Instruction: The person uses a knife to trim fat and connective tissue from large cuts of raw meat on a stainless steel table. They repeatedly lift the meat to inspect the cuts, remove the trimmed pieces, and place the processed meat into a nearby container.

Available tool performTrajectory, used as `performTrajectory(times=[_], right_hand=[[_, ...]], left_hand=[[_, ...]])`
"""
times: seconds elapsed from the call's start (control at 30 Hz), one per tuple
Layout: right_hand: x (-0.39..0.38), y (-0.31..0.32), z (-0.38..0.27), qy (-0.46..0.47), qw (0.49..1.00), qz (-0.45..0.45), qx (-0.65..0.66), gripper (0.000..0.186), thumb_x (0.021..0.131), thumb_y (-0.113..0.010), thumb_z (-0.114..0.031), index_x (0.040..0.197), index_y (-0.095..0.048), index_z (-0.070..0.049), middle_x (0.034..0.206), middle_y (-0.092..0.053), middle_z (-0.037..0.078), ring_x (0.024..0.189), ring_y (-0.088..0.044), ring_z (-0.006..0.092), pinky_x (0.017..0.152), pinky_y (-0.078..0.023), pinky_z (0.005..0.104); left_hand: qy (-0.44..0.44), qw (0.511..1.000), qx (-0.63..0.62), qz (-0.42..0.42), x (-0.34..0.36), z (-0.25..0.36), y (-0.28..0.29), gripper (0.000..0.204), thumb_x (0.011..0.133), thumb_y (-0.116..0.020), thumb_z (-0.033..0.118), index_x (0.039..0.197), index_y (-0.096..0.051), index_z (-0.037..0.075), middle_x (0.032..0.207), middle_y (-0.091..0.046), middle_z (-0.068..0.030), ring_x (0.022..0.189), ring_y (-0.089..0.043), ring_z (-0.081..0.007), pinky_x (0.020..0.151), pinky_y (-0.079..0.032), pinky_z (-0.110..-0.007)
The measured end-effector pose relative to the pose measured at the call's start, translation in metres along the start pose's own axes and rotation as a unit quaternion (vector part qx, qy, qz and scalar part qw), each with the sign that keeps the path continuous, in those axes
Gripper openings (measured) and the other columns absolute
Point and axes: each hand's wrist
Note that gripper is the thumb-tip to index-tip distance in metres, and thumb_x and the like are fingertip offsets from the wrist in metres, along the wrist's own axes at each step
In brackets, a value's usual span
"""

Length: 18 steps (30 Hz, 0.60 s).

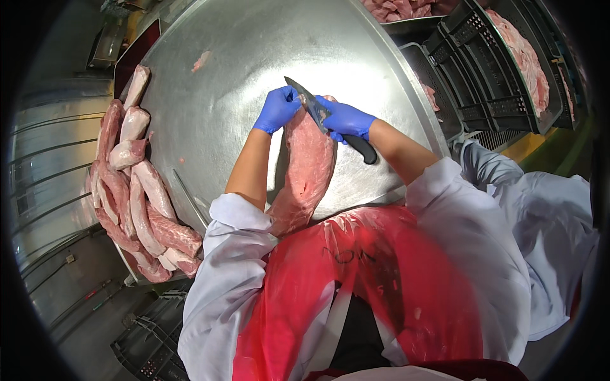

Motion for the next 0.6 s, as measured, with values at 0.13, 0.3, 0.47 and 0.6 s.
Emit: performTrajectory(times=[0.13,0.3,0.47,0.6], right_hand=[[-0.103,-0.004,0.007,-0.011,0.994,-0.094,-0.058,0.077,0.090,-0.050,-0.005,0.160,-0.022,-0.022,0.072,-0.054,0.003,0.052,-0.052,0.0109,0.048,-0.047,0.0268],[-0.149,0.013,0.020,-0.007,0.999,-0.023,-0.033,0.072,0.094,-0.052,-0.013,0.160,-0.025,-0.023,0.073,-0.056,0.006,0.052,-0.054,0.0117,0.047,-0.048,0.0280],[-0.088,0.044,0.015,0.158,0.957,0.106,0.218,0.078,0.095,-0.056,-0.006,0.161,-0.019,-0.026,0.073,-0.056,0.006,0.054,-0.055,0.0118,0.045,-0.048,0.0277],[-0.033,0.069,-0.011,0.239,0.935,0.165,0.204,0.084,0.094,-0.056,-0.002,0.161,-0.015,-0.031,0.078,-0.058,0.007,0.056,-0.057,0.0126,0.047,-0.050,0.0287]], left_hand=[[0.053,0.981,-0.179,0.048,-0.002,-0.035,0.025,0.011,0.087,-0.068,0.013,0.080,-0.064,0.005,0.069,-0.058,0.0014,0.060,-0.049,-0.0064,0.054,-0.040,-0.024],[0.264,0.936,-0.230,0.033,-0.012,-0.054,0.039,0.023,0.087,-0.070,0.028,0.075,-0.066,0.009,0.063,-0.053,0.0013,0.054,-0.046,-0.0081,0.048,-0.036,-0.025],[0.183,0.972,0.147,-0.024,0.004,-0.071,0.035,0.037,0.086,-0.068,0.030,0.090,-0.069,-0.007,0.078,-0.070,-0.0129,0.069,-0.066,-0.0217,0.067,-0.052,-0.035],[0.113,0.990,0.072,0.048,-0.013,-0.022,0.025,0.032,0.087,-0.065,0.023,0.095,-0.069,-0.008,0.079,-0.070,-0.0139,0.071,-0.066,-0.0195,0.066,-0.052,-0.035]])
Point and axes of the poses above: each hand's wrist, its own x-axis towards the middle knuckle, its own y-axis out of the back of the hand, z = x × y
